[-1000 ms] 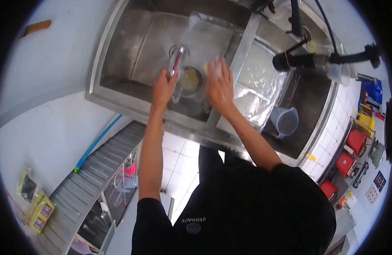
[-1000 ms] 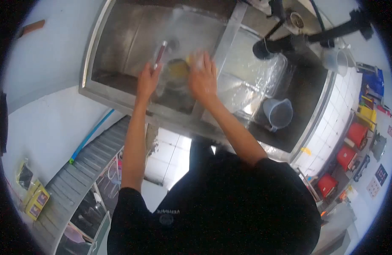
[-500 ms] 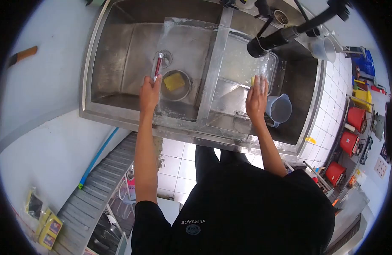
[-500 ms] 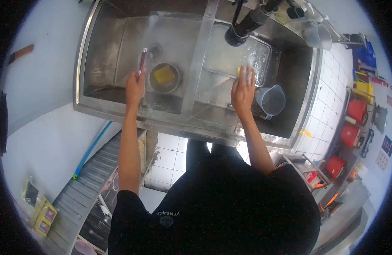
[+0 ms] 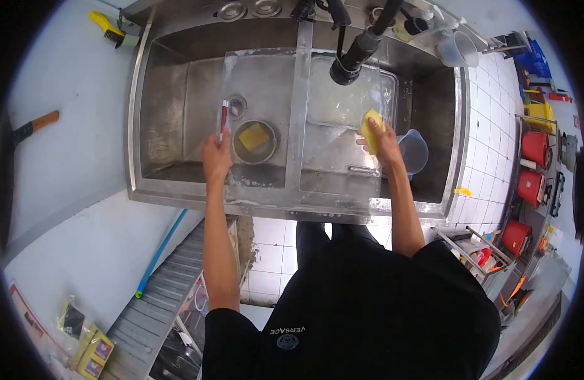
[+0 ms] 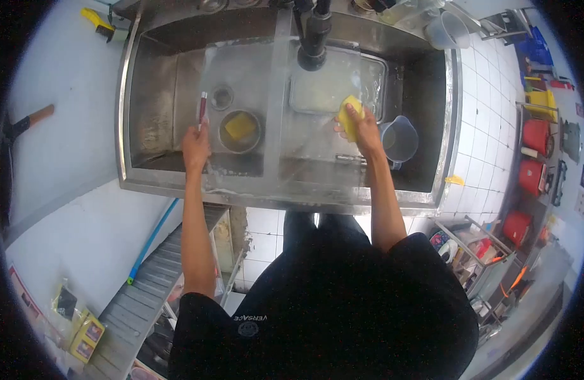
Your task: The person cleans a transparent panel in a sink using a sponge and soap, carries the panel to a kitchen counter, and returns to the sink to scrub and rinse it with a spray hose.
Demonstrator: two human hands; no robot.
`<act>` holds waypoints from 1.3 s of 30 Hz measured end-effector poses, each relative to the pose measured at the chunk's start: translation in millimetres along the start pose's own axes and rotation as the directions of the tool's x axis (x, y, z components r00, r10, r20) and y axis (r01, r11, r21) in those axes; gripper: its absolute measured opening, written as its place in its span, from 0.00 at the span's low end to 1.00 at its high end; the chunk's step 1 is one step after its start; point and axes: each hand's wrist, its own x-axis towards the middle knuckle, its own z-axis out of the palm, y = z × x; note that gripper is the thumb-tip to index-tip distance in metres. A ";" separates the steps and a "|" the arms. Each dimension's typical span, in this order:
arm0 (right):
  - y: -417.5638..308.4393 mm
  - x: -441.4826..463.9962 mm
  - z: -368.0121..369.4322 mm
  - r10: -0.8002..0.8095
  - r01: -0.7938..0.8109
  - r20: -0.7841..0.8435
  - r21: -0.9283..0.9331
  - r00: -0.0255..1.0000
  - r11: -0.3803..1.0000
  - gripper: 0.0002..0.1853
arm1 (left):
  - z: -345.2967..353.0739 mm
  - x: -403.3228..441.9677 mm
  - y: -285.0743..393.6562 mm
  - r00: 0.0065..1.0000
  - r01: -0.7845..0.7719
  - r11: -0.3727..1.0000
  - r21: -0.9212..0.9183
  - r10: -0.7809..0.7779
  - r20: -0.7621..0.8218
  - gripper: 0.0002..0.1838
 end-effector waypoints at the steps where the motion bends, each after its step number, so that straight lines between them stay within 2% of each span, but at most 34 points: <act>1: -11.0 0.0 -2.7 -0.027 0.027 0.002 0.006 1.000 1.000 0.27 | -4.6 -4.2 13.2 1.000 -0.021 1.000 0.004 0.021 -0.007 0.35; 4: -31.2 -12.4 -19.9 -0.021 0.021 0.016 -0.044 1.000 0.999 0.27 | 0.6 -13.0 16.3 1.000 -0.010 1.000 0.023 0.010 0.012 0.34; 7: -51.2 -33.7 -45.1 -0.032 0.033 0.017 -0.046 0.999 0.998 0.26 | 14.9 -26.7 21.9 0.995 -0.101 0.994 0.029 0.101 0.007 0.33; 13: -105.9 -73.1 -102.1 -0.090 0.089 -0.022 -0.034 0.996 0.995 0.27 | 65.0 -63.9 58.7 0.990 -0.104 0.991 -0.082 0.111 0.086 0.30; 16: -131.8 -91.3 -127.3 -0.115 0.114 -0.029 -0.009 0.993 0.993 0.30 | 82.0 -83.7 91.6 0.983 -0.017 0.986 -0.167 0.047 0.179 0.32; 19: -158.0 -110.1 -148.0 -0.126 0.126 -0.049 -0.012 0.991 0.992 0.32 | 99.0 -100.7 120.7 0.978 -0.031 0.973 -0.227 0.077 0.193 0.33; 21: -171.9 -119.3 -157.9 -0.151 0.151 -0.058 -0.013 0.987 0.988 0.30 | 124.9 -99.5 124.1 0.974 -0.162 0.952 -0.259 0.197 0.113 0.34; 23: -185.4 -128.1 -167.6 -0.186 0.182 -0.076 -0.064 0.980 0.981 0.30 | 137.7 -105.8 132.9 0.972 -0.055 0.961 -0.271 0.114 0.206 0.34; 26: -207.8 -140.7 -173.5 -0.239 0.225 -0.097 -0.141 0.966 0.964 0.28 | 157.7 -119.2 154.9 0.973 -0.033 0.967 -0.252 0.089 0.215 0.36; 27: -212.9 -143.9 -175.1 -0.253 0.235 -0.097 -0.160 0.963 0.959 0.27 | 177.4 -113.6 144.5 0.973 -0.091 0.972 -0.215 0.134 0.190 0.39; 30: -224.1 -152.5 -173.3 -0.284 0.257 -0.100 -0.220 0.954 0.941 0.25 | 217.4 -109.6 140.0 0.975 -0.054 0.981 -0.184 0.091 0.202 0.44; 31: -226.4 -155.8 -170.2 -0.292 0.262 -0.102 -0.241 0.951 0.935 0.24 | 232.7 -106.6 136.6 0.973 -0.030 0.977 -0.210 0.077 0.218 0.49; 34: -232.2 -165.6 -157.5 -0.312 0.251 -0.158 -0.318 0.937 0.914 0.22 | 268.6 -98.4 141.9 0.950 0.137 0.980 -0.144 -0.088 0.301 0.52; 36: -234.2 -169.4 -149.1 -0.328 0.258 -0.171 -0.339 0.929 0.905 0.19 | 287.9 -108.6 148.6 0.989 0.019 0.964 -0.264 0.021 0.147 0.54; 39: -236.9 -171.4 -136.7 -0.332 0.245 -0.198 -0.367 0.922 0.897 0.16 | 303.3 -101.2 158.1 0.981 0.062 0.952 -0.298 -0.003 0.194 0.51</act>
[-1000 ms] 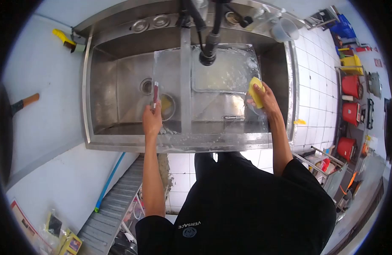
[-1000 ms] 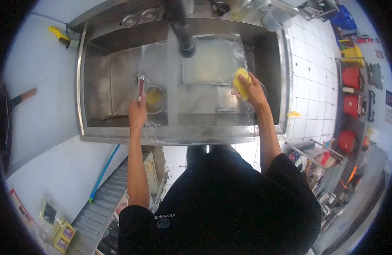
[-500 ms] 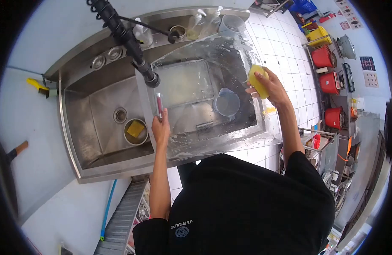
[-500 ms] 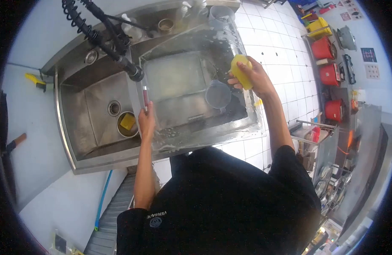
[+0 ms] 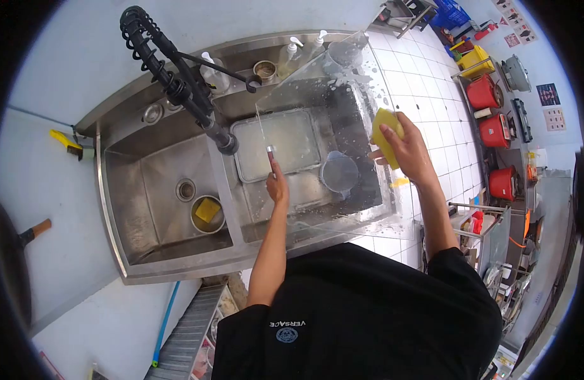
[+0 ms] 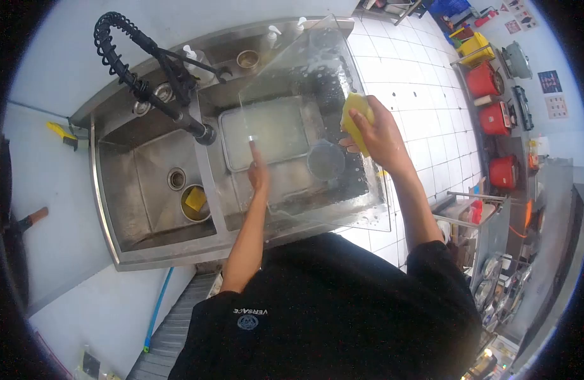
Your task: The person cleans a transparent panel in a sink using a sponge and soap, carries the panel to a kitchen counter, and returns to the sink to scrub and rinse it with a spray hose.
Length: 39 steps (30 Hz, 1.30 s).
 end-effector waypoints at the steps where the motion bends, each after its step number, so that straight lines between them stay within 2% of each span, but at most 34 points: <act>1: -1.1 1.3 0.7 -0.015 0.015 -0.002 -0.013 1.000 1.000 0.16 | 3.5 4.8 1.7 0.999 0.017 1.000 -0.007 -0.017 0.028 0.50; 3: -2.4 3.4 2.3 -0.040 0.040 -0.004 -0.039 0.999 0.998 0.16 | 13.7 5.8 4.7 0.997 0.059 0.988 -0.139 -0.052 0.057 0.50; 4: -3.6 5.1 2.3 -0.040 0.040 0.007 -0.056 0.999 0.998 0.15 | 13.7 9.9 7.4 0.985 0.121 0.984 -0.129 -0.103 0.138 0.51; 7: -5.8 8.9 1.2 -0.051 0.056 0.048 -0.106 0.998 0.993 0.14 | 21.2 0.0 26.1 0.969 0.244 0.939 -0.244 -0.225 0.101 0.53; 9: -4.9 7.5 0.8 -0.075 0.084 0.078 -0.129 0.994 0.988 0.13 | 34.8 1.1 21.5 0.971 0.239 0.919 -0.314 -0.231 0.065 0.54; 14: -4.6 -0.2 -4.3 -0.103 0.117 0.085 -0.182 0.991 0.976 0.12 | 45.2 18.7 5.6 0.898 0.434 0.822 -0.369 -0.362 0.250 0.52; 18: -2.2 -7.2 -12.2 -0.115 0.133 0.097 -0.207 0.989 0.969 0.11 | 63.1 18.0 6.1 0.918 0.398 0.705 -0.587 -0.307 0.252 0.47; 22: 5.1 -15.9 -17.9 -0.143 0.153 0.066 -0.187 0.988 0.970 0.11 | 66.9 14.0 17.8 0.880 0.469 0.594 -0.654 -0.382 0.283 0.43; 25: 13.3 -23.1 -27.8 -0.162 0.167 0.044 -0.211 0.986 0.963 0.11 | 65.2 10.5 16.7 0.907 0.409 0.592 -0.694 -0.347 0.239 0.36; 26: 24.7 -23.4 -33.0 -0.205 0.206 0.021 -0.181 0.978 0.962 0.10 | 63.9 8.2 16.1 0.914 0.391 0.588 -0.708 -0.339 0.223 0.35; 29: 40.7 -32.6 -45.5 -0.201 0.190 -0.064 -0.147 0.978 0.971 0.09 | 53.9 -3.7 24.9 0.933 0.335 0.576 -0.746 -0.311 0.179 0.33; 33: 79.5 -39.6 -81.3 -0.230 0.203 -0.069 -0.272 0.971 0.940 0.08 | 47.3 -19.8 27.2 0.963 0.257 0.642 -0.723 -0.236 0.132 0.32; 39: 139.8 -43.3 -109.3 -0.217 0.196 -0.208 -0.121 0.954 0.973 0.14 | 29.6 -47.1 52.3 0.997 0.031 0.642 -0.766 -0.074 -0.021 0.27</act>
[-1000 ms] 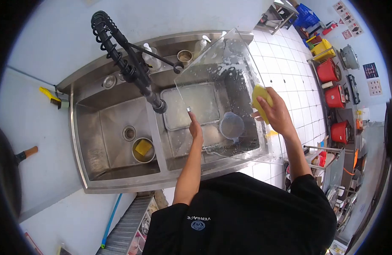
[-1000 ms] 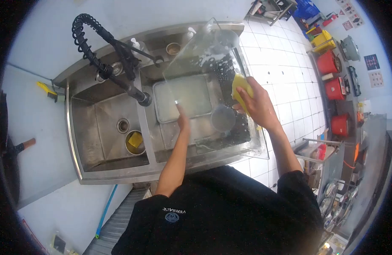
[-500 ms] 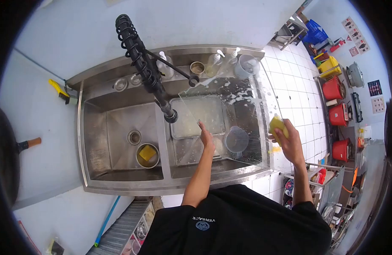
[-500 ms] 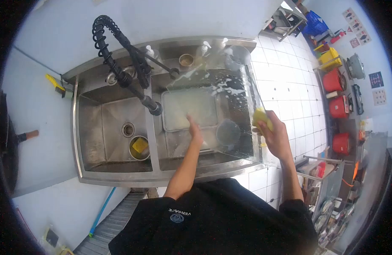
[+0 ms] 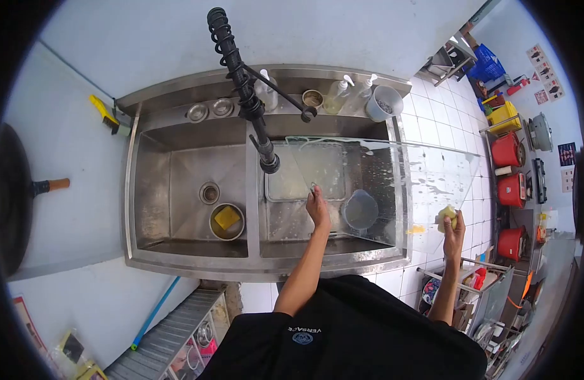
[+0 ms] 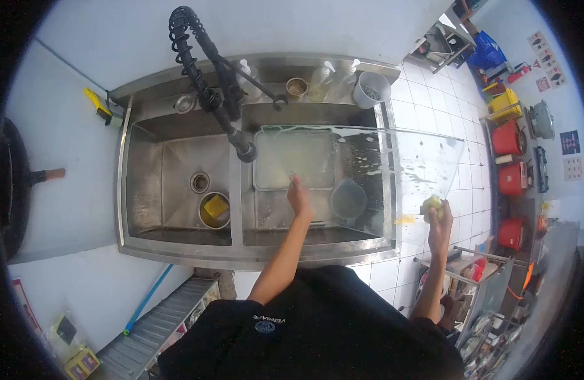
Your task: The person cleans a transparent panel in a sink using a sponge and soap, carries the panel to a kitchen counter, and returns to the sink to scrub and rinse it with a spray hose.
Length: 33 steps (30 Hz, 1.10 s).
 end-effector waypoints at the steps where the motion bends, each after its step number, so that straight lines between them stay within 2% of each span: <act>1: 12.3 -1.3 -1.9 -0.002 0.003 -0.024 0.050 1.000 0.999 0.14 | -2.1 -0.6 2.2 1.000 -0.024 1.000 -0.014 0.024 0.018 0.26; 5: 37.5 -6.1 5.8 0.052 -0.023 -0.133 0.213 0.990 0.977 0.13 | -7.4 4.3 17.0 0.960 -0.279 0.959 0.057 0.276 0.056 0.24; 8: 47.5 -0.5 24.6 0.020 0.035 -0.237 0.227 0.971 0.973 0.23 | -15.0 -10.4 52.5 0.920 -0.391 0.916 0.094 0.389 0.038 0.25; 10: 52.0 5.5 36.8 -0.006 0.077 -0.229 0.300 0.974 0.951 0.23 | -29.5 -15.2 60.7 0.895 -0.444 0.886 0.133 0.447 0.008 0.28; 14: 63.4 23.0 72.0 0.077 0.060 -0.227 0.543 0.971 0.837 0.21 | -59.0 -41.3 94.3 0.832 -0.529 0.816 0.231 0.553 -0.046 0.30; 16: 62.6 32.6 86.3 0.067 0.039 -0.151 0.606 0.986 0.795 0.23 | -67.9 -49.4 112.2 0.795 -0.566 0.786 0.249 0.600 -0.090 0.31; 17: 49.8 33.1 96.0 0.198 -0.036 -0.130 0.745 0.972 0.667 0.27 | -75.1 -49.0 116.7 0.785 -0.576 0.779 0.248 0.612 -0.101 0.32; 18: 64.0 37.8 107.2 0.270 -0.035 -0.234 0.693 0.934 0.720 0.31 | -82.3 -48.3 120.9 0.773 -0.586 0.771 0.248 0.624 -0.114 0.32; 20: 10.6 47.5 134.1 0.431 0.039 -0.299 0.855 0.851 0.517 0.28 | -87.7 -52.2 129.7 0.725 -0.642 0.729 0.235 0.678 -0.121 0.33; 22: 32.1 58.4 146.2 0.398 0.066 -0.298 0.863 0.868 0.501 0.24 | -87.5 -57.7 143.1 0.644 -0.730 0.652 0.205 0.756 -0.114 0.33; 23: 46.1 61.1 152.7 0.378 0.080 -0.296 0.867 0.877 0.492 0.22 | -94.5 -56.9 145.3 0.594 -0.773 0.583 0.251 0.803 -0.037 0.32; 25: 83.7 64.4 144.0 0.175 -0.067 0.018 0.958 0.984 0.279 0.18 | -121.5 -51.2 146.9 0.483 -0.845 0.425 0.325 0.868 0.118 0.29; 26: 96.6 63.5 144.4 0.043 -0.170 0.165 0.968 0.985 0.183 0.17 | -147.6 -35.0 132.0 0.435 -0.841 0.341 0.420 0.888 0.150 0.28; 27: 95.4 58.3 159.1 0.100 -0.035 0.007 0.960 0.995 0.278 0.21 | -179.7 -7.5 105.3 0.387 -0.825 0.250 0.506 0.903 0.186 0.27; 29: 89.0 50.2 172.9 0.156 -0.101 0.079 0.985 0.985 0.138 0.22 | -185.9 -11.5 110.5 0.316 -0.840 0.152 0.522 0.918 0.241 0.25; 31: 80.8 45.2 183.0 0.205 -0.153 0.151 0.988 0.967 -0.007 0.23 | -137.5 -56.1 173.3 0.262 -0.905 0.153 0.397 0.936 0.236 0.27; 33: 78.8 46.6 196.5 0.110 -0.187 0.194 0.980 0.975 -0.066 0.23 | -112.1 -70.7 207.0 0.240 -0.938 0.180 0.295 0.953 0.182 0.31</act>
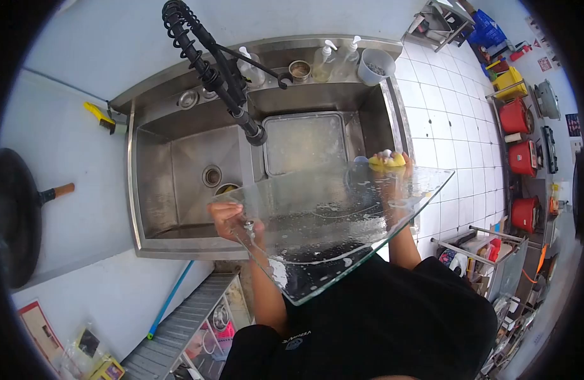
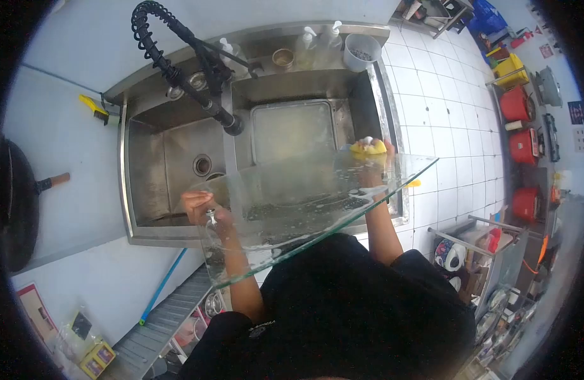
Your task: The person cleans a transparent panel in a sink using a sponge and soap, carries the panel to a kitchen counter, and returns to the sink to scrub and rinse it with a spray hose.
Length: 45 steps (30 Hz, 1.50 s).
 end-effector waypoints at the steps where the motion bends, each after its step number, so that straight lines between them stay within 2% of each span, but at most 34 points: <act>1: 5.8 2.3 0.7 0.019 -0.020 0.049 0.027 0.999 0.999 0.23 | 1.1 4.8 1.8 0.999 0.006 0.999 -0.051 -0.008 -0.039 0.34; 4: 16.2 6.8 3.3 0.096 -0.095 -0.050 0.017 0.994 0.995 0.23 | -7.0 15.6 -5.0 1.000 -0.010 1.000 -0.023 0.010 -0.002 0.39; 7: 16.6 6.3 16.4 0.242 -0.239 -0.059 0.046 0.968 0.970 0.23 | -5.4 28.9 -3.5 0.992 -0.129 0.992 -0.007 0.128 -0.009 0.41; 9: 14.3 2.1 40.7 0.324 -0.324 -0.123 0.022 0.938 0.946 0.27 | -13.3 35.5 -5.0 0.964 -0.260 0.964 0.066 0.254 0.084 0.41; 10: 13.5 -5.2 51.5 0.201 -0.186 0.060 -0.196 0.978 0.963 0.29 | -16.9 39.4 -6.4 0.941 -0.325 0.941 0.096 0.311 0.132 0.41; 11: 13.4 -18.1 61.8 0.110 -0.003 0.264 -0.375 0.958 0.927 0.31 | -19.0 44.5 -6.1 0.932 -0.351 0.931 0.097 0.337 0.136 0.41; 13: 6.5 -38.5 100.5 0.152 0.091 0.319 -0.633 0.936 0.768 0.33 | -24.1 54.2 -5.7 0.912 -0.400 0.911 0.102 0.384 0.146 0.42; 14: -1.8 -47.0 131.6 0.221 -0.036 0.154 -0.739 0.963 0.673 0.33 | -25.3 58.7 -10.7 0.891 -0.449 0.889 0.090 0.436 0.128 0.43; 16: -4.4 -57.6 137.8 0.266 -0.118 0.047 -0.813 0.963 0.571 0.31 | -26.0 67.9 -18.8 0.840 -0.542 0.837 0.072 0.536 0.091 0.44; 19: 3.1 -47.9 67.8 0.268 0.123 0.333 -0.804 0.904 0.582 0.28 | -27.4 78.9 -10.1 0.872 -0.489 0.869 0.077 0.485 0.067 0.44; 20: 7.1 -38.5 30.7 0.279 0.239 0.461 -0.784 0.842 0.573 0.28 | -30.4 82.1 -13.2 0.848 -0.531 0.845 0.069 0.528 0.058 0.45; 21: 10.2 -31.9 30.5 0.286 0.356 0.581 -0.745 0.762 0.565 0.28 | -32.3 89.0 -20.0 0.819 -0.573 0.817 0.058 0.571 0.046 0.45; 22: 10.0 -26.5 30.3 0.474 -0.019 0.373 -0.770 0.797 0.637 0.28 | -33.8 92.9 -23.2 0.805 -0.594 0.804 0.040 0.592 0.040 0.45; 23: 9.7 -20.8 29.9 0.624 -0.389 0.135 -0.677 0.769 0.625 0.28 | -35.3 96.9 -26.5 0.789 -0.614 0.789 0.023 0.613 0.034 0.46; 25: 21.2 -15.7 36.6 0.722 -0.653 -0.094 -0.519 0.686 0.552 0.27 | -38.4 104.1 -23.6 0.789 -0.613 0.790 -0.018 0.613 0.037 0.47; 27: 17.6 -17.4 44.1 0.763 -0.670 -0.182 -0.629 0.620 0.394 0.26 | -42.6 107.8 -17.9 0.814 -0.572 0.819 -0.045 0.573 0.094 0.42; 29: 18.4 -18.8 47.8 0.788 -0.667 -0.222 -0.685 0.575 0.293 0.26 | -40.3 115.8 -7.3 0.810 -0.567 0.819 -0.084 0.574 0.123 0.36; 31: 25.0 -18.5 32.6 0.810 -0.659 -0.210 -0.705 0.547 0.262 0.25 | -29.4 124.1 5.4 0.781 -0.598 0.790 -0.138 0.613 0.124 0.29; 34: 32.8 -14.6 21.1 0.872 -0.651 -0.208 -0.743 0.443 0.154 0.18 | -34.1 123.2 -4.2 0.804 -0.572 0.813 -0.110 0.582 0.125 0.20; 37: 48.4 -24.5 40.6 0.769 -0.624 -0.399 -0.781 0.500 0.000 0.17 | -31.6 122.5 -10.0 0.811 -0.568 0.817 -0.093 0.576 0.106 0.18; 39: 57.6 -23.4 43.1 0.753 -0.515 -0.356 -0.857 0.553 -0.026 0.19 | -29.0 121.0 -12.5 0.823 -0.557 0.827 -0.070 0.562 0.086 0.17; 41: 70.7 -28.9 46.5 0.733 -0.466 -0.327 -0.884 0.597 -0.014 0.21 | -33.4 119.7 -24.3 0.833 -0.547 0.830 -0.110 0.552 0.029 0.26; 42: 77.4 -34.3 48.4 0.717 -0.472 -0.324 -0.881 0.618 0.009 0.21 | -38.4 120.1 -39.7 0.836 -0.544 0.823 -0.164 0.549 -0.018 0.40; 44: 88.5 -37.5 57.1 0.696 -0.469 -0.321 -0.883 0.643 0.026 0.18 | -37.5 122.6 -44.8 0.849 -0.528 0.826 -0.199 0.517 -0.108 0.52; 45: 92.8 -38.8 60.0 0.691 -0.465 -0.325 -0.885 0.646 0.019 0.16 | -31.4 124.8 -33.5 0.860 -0.510 0.841 -0.183 0.490 -0.147 0.48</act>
